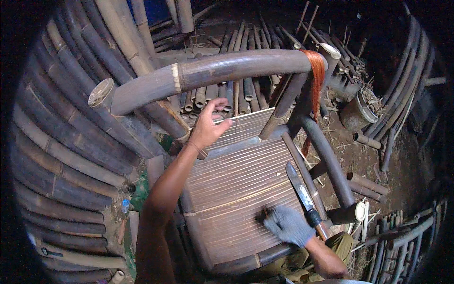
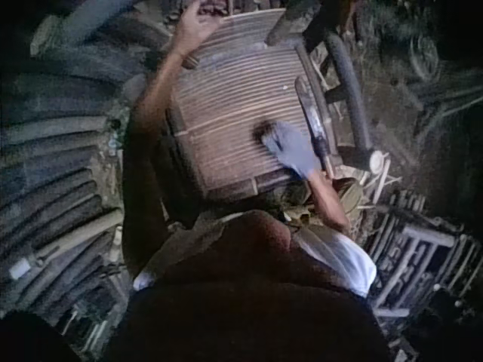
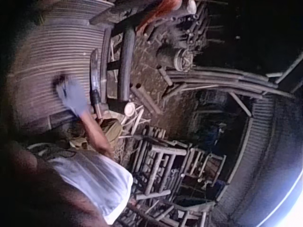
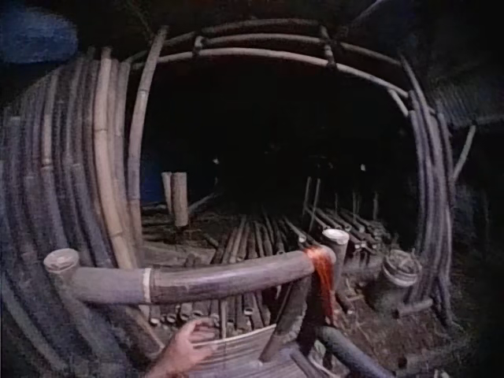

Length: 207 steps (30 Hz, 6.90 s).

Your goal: The person manufactures a bamboo chair by using a large knife to whittle and shape bamboo pieces, then fits them into the chair frame.

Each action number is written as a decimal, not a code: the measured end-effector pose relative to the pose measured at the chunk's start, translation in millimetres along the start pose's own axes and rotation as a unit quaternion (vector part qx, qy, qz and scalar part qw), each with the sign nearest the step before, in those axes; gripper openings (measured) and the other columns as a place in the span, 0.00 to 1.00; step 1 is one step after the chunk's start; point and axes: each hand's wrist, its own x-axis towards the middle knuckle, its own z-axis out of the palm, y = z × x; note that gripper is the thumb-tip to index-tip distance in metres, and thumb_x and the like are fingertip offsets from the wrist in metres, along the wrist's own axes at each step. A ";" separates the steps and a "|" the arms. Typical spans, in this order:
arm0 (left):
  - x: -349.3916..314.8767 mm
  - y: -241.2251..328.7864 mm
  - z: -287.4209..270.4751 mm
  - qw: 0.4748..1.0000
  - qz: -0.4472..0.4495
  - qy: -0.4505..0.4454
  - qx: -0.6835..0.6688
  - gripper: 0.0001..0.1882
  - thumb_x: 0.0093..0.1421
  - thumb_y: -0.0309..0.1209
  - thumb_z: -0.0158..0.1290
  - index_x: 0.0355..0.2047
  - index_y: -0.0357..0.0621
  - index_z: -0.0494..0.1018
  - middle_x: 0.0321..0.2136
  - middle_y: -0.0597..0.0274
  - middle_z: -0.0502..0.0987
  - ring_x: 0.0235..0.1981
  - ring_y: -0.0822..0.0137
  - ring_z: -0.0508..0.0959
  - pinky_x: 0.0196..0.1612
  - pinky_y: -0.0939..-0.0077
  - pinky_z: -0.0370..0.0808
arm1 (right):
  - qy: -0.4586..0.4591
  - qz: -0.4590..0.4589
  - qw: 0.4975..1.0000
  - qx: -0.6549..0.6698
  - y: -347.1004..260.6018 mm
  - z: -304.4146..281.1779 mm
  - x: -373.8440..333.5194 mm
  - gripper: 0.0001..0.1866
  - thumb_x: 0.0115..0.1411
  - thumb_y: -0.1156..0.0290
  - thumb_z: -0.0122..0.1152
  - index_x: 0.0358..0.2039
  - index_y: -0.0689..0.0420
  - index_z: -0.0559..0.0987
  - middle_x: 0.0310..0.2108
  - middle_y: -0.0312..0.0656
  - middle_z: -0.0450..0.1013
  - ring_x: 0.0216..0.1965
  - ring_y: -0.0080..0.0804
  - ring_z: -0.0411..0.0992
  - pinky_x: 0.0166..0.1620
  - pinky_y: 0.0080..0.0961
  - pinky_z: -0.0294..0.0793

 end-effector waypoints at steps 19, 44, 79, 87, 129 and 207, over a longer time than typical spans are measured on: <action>-10.1 1.9 13.1 0.891 0.027 -0.105 0.441 0.32 0.48 0.35 0.54 0.55 0.39 0.67 0.49 0.52 0.73 0.53 0.52 0.72 0.52 0.53 0.72 | 0.445 0.071 0.890 -0.066 -24.3 -79.0 50.7 0.38 0.54 0.69 0.68 0.61 0.71 0.63 0.56 0.62 0.67 0.58 0.54 0.67 0.62 0.39 0.65; -10.8 -8.7 10.2 0.898 0.026 -0.071 0.434 0.19 0.66 0.41 0.49 0.52 0.46 0.72 0.46 0.55 0.79 0.48 0.52 0.78 0.46 0.52 0.75 | 0.362 -0.098 0.816 0.440 14.3 -157.0 105.7 0.15 0.66 0.61 0.51 0.33 0.58 0.80 0.35 0.43 0.78 0.39 0.40 0.76 0.49 0.42 0.71; -3.0 9.3 37.5 0.811 -0.057 -0.088 0.576 0.26 0.57 0.51 0.57 0.46 0.45 0.74 0.47 0.53 0.78 0.51 0.53 0.76 0.51 0.56 0.70 | 0.179 0.268 0.947 -0.008 0.7 -34.2 -221.8 0.42 0.58 0.56 0.63 0.65 0.65 0.57 0.32 0.59 0.75 0.34 0.57 0.76 0.38 0.49 0.75; -96.7 46.5 149.4 0.847 -0.063 0.132 0.512 0.41 0.55 0.35 0.58 0.66 0.32 0.55 0.67 0.41 0.56 0.70 0.45 0.53 0.69 0.50 0.52 | 0.137 0.261 0.944 -0.150 74.5 -14.6 -119.1 0.34 0.59 0.61 0.61 0.60 0.66 0.63 0.40 0.56 0.74 0.44 0.56 0.74 0.46 0.51 0.73; -529.9 132.7 641.0 0.750 -0.299 -0.575 0.129 0.16 0.63 0.38 0.51 0.42 0.37 0.76 0.37 0.39 0.79 0.41 0.40 0.79 0.46 0.52 0.75 | 0.496 0.624 0.604 0.023 452.7 162.8 -519.2 0.12 0.55 0.66 0.62 0.26 0.63 0.75 0.22 0.52 0.73 0.26 0.53 0.73 0.31 0.44 0.71; -300.0 378.8 461.4 0.971 0.122 0.066 -0.194 0.16 0.57 0.23 0.62 0.44 0.40 0.70 0.41 0.59 0.74 0.43 0.69 0.74 0.48 0.72 0.72 | 0.396 0.126 0.764 0.493 109.6 -114.4 -383.6 0.16 0.61 0.55 0.63 0.32 0.55 0.77 0.18 0.30 0.67 0.17 0.17 0.65 0.20 0.18 0.65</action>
